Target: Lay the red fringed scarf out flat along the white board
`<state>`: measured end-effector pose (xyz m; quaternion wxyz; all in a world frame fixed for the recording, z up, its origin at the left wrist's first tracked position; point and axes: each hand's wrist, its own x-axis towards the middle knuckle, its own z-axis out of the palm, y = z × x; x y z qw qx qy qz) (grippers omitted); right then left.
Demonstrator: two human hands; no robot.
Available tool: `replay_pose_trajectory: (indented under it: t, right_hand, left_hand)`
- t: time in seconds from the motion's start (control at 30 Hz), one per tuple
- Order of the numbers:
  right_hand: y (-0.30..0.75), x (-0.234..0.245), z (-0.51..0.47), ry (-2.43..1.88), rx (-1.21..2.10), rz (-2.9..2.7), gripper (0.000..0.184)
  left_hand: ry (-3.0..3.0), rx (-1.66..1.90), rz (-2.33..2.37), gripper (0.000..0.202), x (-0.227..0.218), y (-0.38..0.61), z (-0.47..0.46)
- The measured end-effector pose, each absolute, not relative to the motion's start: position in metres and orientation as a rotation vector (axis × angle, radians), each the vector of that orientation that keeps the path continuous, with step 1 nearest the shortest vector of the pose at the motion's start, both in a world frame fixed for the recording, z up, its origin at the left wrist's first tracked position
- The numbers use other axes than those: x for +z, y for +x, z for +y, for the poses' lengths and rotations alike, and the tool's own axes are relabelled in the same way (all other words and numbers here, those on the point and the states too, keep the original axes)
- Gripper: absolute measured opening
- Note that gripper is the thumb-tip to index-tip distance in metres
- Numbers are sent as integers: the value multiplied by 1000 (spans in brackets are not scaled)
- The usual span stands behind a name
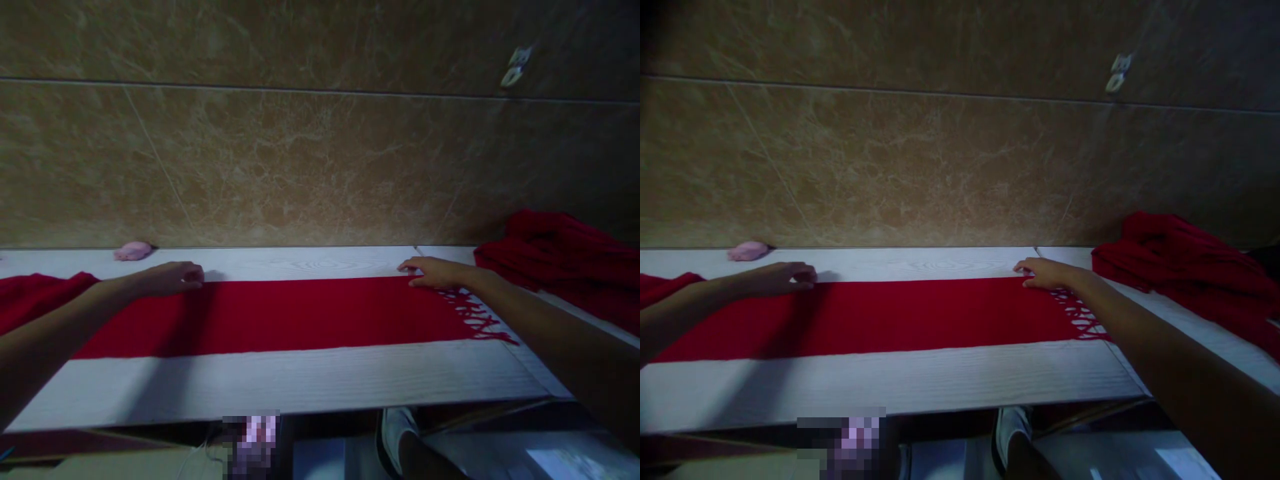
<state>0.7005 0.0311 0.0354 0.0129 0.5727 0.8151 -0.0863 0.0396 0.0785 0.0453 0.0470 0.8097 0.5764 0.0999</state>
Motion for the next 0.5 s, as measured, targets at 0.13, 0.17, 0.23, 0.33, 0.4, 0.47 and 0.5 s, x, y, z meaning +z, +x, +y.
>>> replay_pose_trajectory:
  t: [0.13,0.17,0.23,0.33,0.4,0.47,0.5]
  right_hand:
    - [701,38,38,1765,-288,2510,30]
    - [701,39,39,1765,-291,2508,27]
    - [702,41,38,1770,-305,2501,25]
    - [704,45,34,1775,-345,2482,26]
    - [704,48,31,1768,-378,2457,27]
    - [705,51,29,1766,-394,2425,23]
    - [705,52,28,1771,-393,2410,22]
  left_hand:
    - [2442,183,1759,51,53,37,86]
    - [2423,184,1763,51,56,37,88]
    - [2382,172,1748,51,60,38,88]
    - [2353,103,1723,58,63,42,81]
    - [2365,82,1721,68,65,46,74]
    - [2377,100,1720,78,67,48,70]
    - [2372,110,1721,82,67,48,69]
